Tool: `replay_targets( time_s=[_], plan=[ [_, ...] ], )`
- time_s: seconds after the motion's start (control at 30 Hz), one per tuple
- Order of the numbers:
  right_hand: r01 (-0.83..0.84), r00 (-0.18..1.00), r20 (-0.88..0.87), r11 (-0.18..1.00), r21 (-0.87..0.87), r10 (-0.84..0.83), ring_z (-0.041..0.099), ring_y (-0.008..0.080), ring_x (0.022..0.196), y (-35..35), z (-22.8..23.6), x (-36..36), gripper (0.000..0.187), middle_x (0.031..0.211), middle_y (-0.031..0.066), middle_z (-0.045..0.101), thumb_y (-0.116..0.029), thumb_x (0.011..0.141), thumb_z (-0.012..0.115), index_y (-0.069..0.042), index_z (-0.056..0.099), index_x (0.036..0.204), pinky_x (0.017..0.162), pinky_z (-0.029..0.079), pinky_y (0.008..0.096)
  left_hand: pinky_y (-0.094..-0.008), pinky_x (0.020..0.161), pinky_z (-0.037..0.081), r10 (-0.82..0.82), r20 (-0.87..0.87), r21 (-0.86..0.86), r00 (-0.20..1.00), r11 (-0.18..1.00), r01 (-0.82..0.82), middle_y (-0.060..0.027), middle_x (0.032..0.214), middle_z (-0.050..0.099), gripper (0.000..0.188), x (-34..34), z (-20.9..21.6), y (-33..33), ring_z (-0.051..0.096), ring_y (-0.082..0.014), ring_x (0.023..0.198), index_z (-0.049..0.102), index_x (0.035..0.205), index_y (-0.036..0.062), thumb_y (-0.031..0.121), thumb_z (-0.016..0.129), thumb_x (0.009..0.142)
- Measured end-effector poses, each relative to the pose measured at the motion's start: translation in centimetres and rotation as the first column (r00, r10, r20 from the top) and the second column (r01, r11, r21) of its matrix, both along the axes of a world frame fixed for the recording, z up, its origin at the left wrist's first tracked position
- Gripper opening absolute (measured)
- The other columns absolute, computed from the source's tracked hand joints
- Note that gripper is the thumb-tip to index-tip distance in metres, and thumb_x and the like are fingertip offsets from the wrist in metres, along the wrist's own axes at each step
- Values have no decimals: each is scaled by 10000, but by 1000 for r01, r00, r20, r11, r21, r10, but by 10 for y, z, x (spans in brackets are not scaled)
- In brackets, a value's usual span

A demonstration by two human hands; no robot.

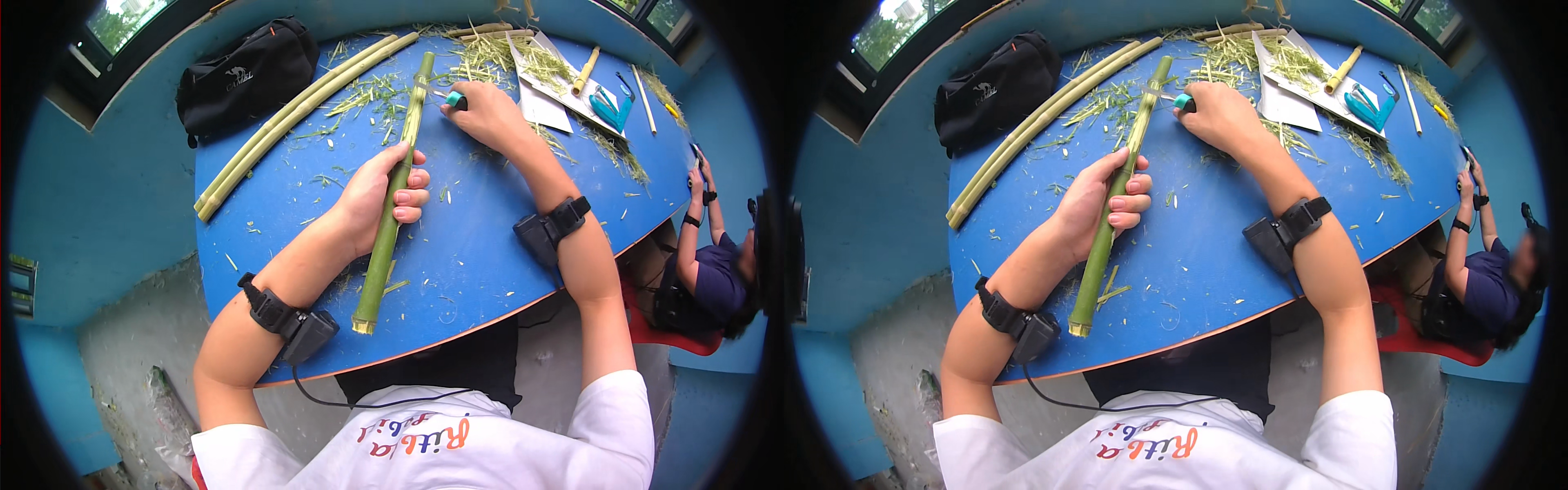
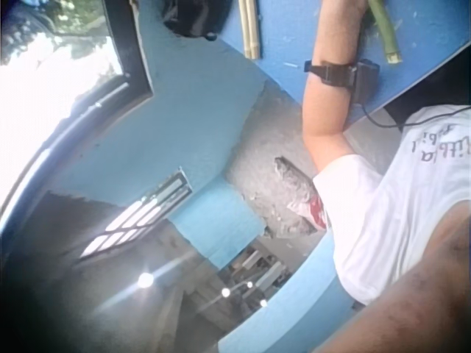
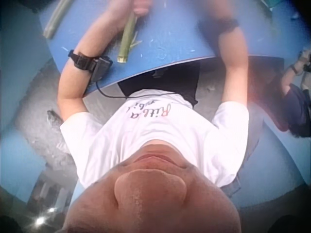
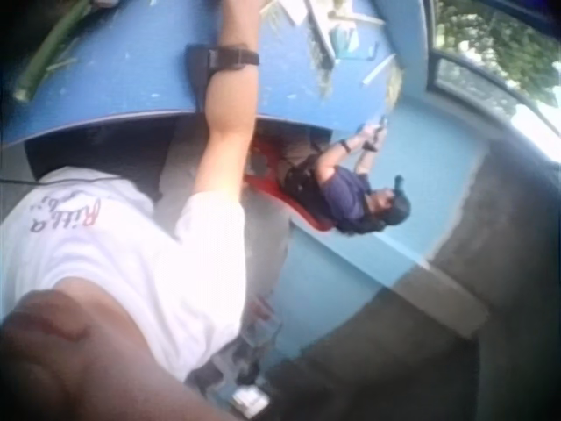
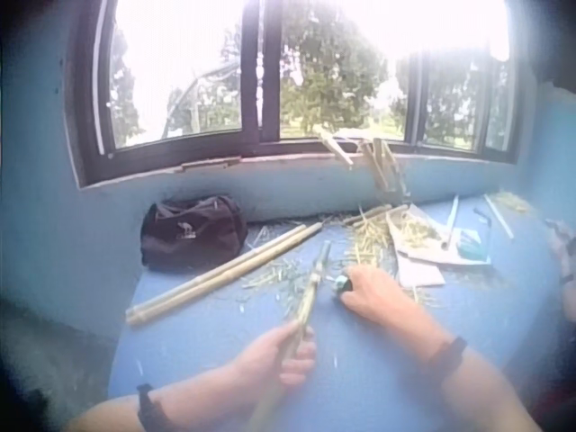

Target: The recorder uses a utility knife to peel and trim a stalk of green bamboo on a table.

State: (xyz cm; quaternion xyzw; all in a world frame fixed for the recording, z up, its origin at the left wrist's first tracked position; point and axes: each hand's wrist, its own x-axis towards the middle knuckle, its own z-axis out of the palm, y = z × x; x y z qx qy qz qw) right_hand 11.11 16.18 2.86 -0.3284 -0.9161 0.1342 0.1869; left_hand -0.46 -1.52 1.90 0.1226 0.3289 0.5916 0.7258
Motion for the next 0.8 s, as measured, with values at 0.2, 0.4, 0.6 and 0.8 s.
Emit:
replay_targets(
  time_s=[0.2, 0.4, 0.6, 0.8],
  plan=[
    [-41, 991, -128, 999, -26, 37, 602, 337, 867, 3, -4, 1, 296, 874, 169, 638, -225, 751, 623, -40, 555, 972, 749, 458, 432, -159, 351, 274, 5, -2, 5, 1000, 1000, -5, 4, 708, 375, 177, 2, 1, 1, 313, -29, 483, 404, 956, 69, 240, 440, 937],
    [-190, 912, -409, 867, -460, -17, 581, 152, 640, 1, 17, -10, 416, 722, 89, 582, -288, 740, 696, -22, 466, 962, 584, 479, 289, -140, 355, 273, 55, -241, 99, 969, 995, -31, -7, 794, 467, 234, 5, 0, 6, 308, -7, 482, 428, 962, 82, 208, 596, 859],
    [-477, 785, -608, 744, -468, 121, 551, 80, 666, -43, 37, -52, 280, 769, 45, 613, -242, 818, 661, 6, 590, 930, 593, 453, 225, -127, 369, 291, 301, -585, 276, 753, 947, -164, -20, 947, 551, 371, -16, 27, 12, 344, 6, 493, 467, 1025, 90, 350, 647, 829],
    [-516, 747, -664, 661, -545, 36, 544, 147, 686, -56, 44, -70, 283, 709, 49, 596, -278, 814, 655, 3, 633, 829, 694, 437, 312, -128, 372, 296, 389, -616, 319, 685, 918, -234, 60, 725, 498, 367, -26, 38, 4, 351, 9, 466, 504, 943, 88, 392, 660, 811]
  ],
)
